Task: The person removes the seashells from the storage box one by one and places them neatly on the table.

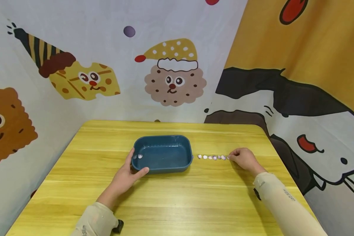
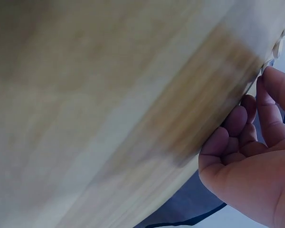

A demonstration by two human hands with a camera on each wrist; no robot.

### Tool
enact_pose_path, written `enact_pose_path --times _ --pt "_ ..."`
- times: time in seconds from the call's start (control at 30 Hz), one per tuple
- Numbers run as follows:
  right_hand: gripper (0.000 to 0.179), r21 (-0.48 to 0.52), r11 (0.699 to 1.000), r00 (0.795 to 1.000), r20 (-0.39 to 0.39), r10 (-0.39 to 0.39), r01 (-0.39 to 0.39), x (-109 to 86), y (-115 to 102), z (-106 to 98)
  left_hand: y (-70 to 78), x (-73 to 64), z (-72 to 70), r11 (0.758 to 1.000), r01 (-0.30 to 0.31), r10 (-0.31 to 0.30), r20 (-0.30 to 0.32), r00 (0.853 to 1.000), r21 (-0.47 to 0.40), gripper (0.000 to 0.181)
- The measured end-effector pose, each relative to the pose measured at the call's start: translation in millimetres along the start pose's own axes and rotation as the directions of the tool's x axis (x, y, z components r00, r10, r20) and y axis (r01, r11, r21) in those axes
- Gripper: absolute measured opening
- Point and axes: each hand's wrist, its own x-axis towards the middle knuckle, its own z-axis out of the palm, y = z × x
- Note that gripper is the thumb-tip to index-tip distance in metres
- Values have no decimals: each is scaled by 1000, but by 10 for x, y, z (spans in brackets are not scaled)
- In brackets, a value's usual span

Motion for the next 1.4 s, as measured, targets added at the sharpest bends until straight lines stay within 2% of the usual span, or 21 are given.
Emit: enact_pose_path --times 0.57,0.7,0.83,1.0,1.17,1.27,1.4 --pt "32 29 1000 1000 17 -6 5 21 28 -2 -24 6 2 1000 0 0 -5 1000 2 115" --pt "33 65 998 1000 -5 -10 10 22 -8 -11 -32 8 8 1000 -1 1 -3 1000 -2 115" --pt "37 124 991 998 -62 -33 41 18 -137 -40 -38 15 6 1000 -9 9 -3 1000 -7 115" --pt "40 169 977 988 -106 -109 126 6 -531 -92 -46 18 -7 1000 -10 10 -2 1000 -12 115" --pt "30 202 941 962 -96 -256 271 -50 -1213 -48 -46 16 -18 1000 -12 12 2 1000 -19 115" --pt "26 220 912 937 -28 -349 346 -86 -1652 49 -41 9 -15 1000 -16 16 -2 1000 -20 114" --pt "33 226 889 896 114 -429 397 -94 -2113 282 -50 1 5 1000 -17 17 -5 1000 -14 114"
